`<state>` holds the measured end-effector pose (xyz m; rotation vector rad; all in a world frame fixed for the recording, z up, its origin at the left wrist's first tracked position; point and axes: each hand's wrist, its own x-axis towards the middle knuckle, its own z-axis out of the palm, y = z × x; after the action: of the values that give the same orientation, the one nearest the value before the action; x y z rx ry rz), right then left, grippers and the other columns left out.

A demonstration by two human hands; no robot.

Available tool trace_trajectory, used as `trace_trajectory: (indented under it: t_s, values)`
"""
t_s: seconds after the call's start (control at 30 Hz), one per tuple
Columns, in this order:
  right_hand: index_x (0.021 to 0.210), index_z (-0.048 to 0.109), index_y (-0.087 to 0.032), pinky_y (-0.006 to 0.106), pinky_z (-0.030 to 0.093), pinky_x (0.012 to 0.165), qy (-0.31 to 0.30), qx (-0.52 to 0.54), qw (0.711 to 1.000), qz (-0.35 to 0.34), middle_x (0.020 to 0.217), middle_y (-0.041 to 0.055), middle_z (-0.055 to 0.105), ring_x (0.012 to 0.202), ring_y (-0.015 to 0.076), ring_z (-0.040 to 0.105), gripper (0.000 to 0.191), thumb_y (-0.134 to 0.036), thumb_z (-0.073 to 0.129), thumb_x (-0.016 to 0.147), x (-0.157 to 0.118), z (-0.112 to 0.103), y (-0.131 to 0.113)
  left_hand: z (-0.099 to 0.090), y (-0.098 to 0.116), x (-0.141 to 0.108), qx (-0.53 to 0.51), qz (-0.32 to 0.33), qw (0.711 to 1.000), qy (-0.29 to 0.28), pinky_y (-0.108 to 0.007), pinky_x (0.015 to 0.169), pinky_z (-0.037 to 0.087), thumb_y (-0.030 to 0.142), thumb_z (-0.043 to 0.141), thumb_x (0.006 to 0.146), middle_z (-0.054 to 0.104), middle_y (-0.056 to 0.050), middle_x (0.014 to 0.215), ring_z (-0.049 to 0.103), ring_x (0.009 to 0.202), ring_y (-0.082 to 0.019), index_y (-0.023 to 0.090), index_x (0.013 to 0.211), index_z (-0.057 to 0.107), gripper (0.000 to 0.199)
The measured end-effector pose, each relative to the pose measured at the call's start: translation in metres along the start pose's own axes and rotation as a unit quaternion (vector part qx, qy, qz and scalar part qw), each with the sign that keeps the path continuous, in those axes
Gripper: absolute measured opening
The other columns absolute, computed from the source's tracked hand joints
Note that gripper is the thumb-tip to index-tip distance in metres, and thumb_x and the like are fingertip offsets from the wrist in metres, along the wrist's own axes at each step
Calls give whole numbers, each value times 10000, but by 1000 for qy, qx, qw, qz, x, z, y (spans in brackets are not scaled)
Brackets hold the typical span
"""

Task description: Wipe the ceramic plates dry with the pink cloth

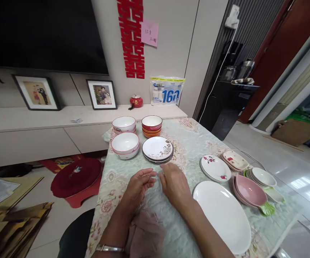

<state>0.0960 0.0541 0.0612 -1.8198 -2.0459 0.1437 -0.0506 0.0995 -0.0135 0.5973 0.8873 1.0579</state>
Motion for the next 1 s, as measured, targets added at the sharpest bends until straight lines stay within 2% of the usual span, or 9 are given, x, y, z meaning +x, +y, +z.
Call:
trace_trajectory:
  t_s: [0.07, 0.17, 0.33, 0.43, 0.6, 0.67, 0.77, 0.9, 1.0]
  values:
    - [1217, 581, -137, 341, 408, 938, 28, -50, 998, -29, 1224, 146, 625, 1160, 238, 544, 322, -179, 455, 924, 25, 10, 4, 1, 0, -1, -3, 0, 1000, 0, -246, 577, 479, 171, 738, 618, 723, -124, 898, 645, 614, -127, 124, 894, 663, 290]
    - [1331, 485, -120, 404, 314, 1041, 4, -114, 992, -58, 1348, 161, 556, 1276, 248, 462, 399, -174, 435, 938, 49, 25, 6, 0, 2, -2, -8, -1, 1000, -2, -251, 587, 486, 175, 725, 632, 725, -122, 898, 651, 622, -132, 127, 884, 665, 263]
    - [1319, 479, -136, 441, 245, 1067, -30, -162, 983, -76, 1156, 132, 674, 1115, 234, 583, 373, -162, 398, 956, 57, 37, 5, -1, 3, 0, -18, -6, 1000, -3, -253, 585, 492, 156, 702, 642, 730, -118, 883, 657, 618, -138, 123, 883, 666, 246]
    - [1247, 528, -149, 403, 251, 1059, -16, -184, 979, -88, 1037, 100, 706, 1008, 212, 621, 326, -129, 418, 941, 56, 42, 4, -1, 2, 1, -22, -8, 1000, -1, -248, 574, 487, 148, 694, 640, 729, -115, 857, 655, 605, -137, 117, 866, 664, 230]
    - [920, 614, -164, 350, 318, 997, 33, -214, 967, -132, 865, 64, 694, 859, 204, 626, 173, -67, 474, 888, 57, 48, 5, -1, 0, 1, -29, -4, 1000, -4, -246, 567, 484, 143, 697, 637, 728, -110, 838, 655, 601, -138, 113, 855, 665, 222]
    - [862, 616, -160, 353, 339, 974, 40, -219, 964, -146, 834, 67, 683, 834, 210, 618, 163, -61, 487, 879, 57, 49, 5, -1, 0, 1, -33, -4, 999, -5, -246, 562, 480, 141, 704, 632, 727, -108, 829, 652, 592, -138, 110, 848, 665, 221]
    - [856, 629, -138, 369, 374, 930, 57, -227, 957, -171, 806, 80, 670, 805, 222, 608, 158, -52, 498, 872, 55, 51, 5, -1, -1, 2, -42, -7, 999, -5, -250, 561, 478, 142, 723, 620, 725, -100, 809, 646, 580, -138, 105, 836, 667, 227]
    - [981, 642, -99, 368, 433, 814, 88, -234, 947, -202, 805, 96, 664, 768, 226, 595, 188, -65, 477, 899, 51, 56, 6, 0, 1, 1, -66, -12, 998, -12, -273, 610, 494, 169, 757, 610, 714, -72, 774, 640, 599, -145, 117, 825, 665, 239]
    - [1056, 631, -93, 372, 448, 825, 111, -231, 941, -221, 827, 103, 667, 777, 216, 594, 217, -82, 461, 922, 46, 58, 7, 1, 5, 0, -96, -17, 995, -24, -304, 688, 512, 268, 756, 667, 709, -75, 791, 654, 677, -169, 127, 843, 654, 248]
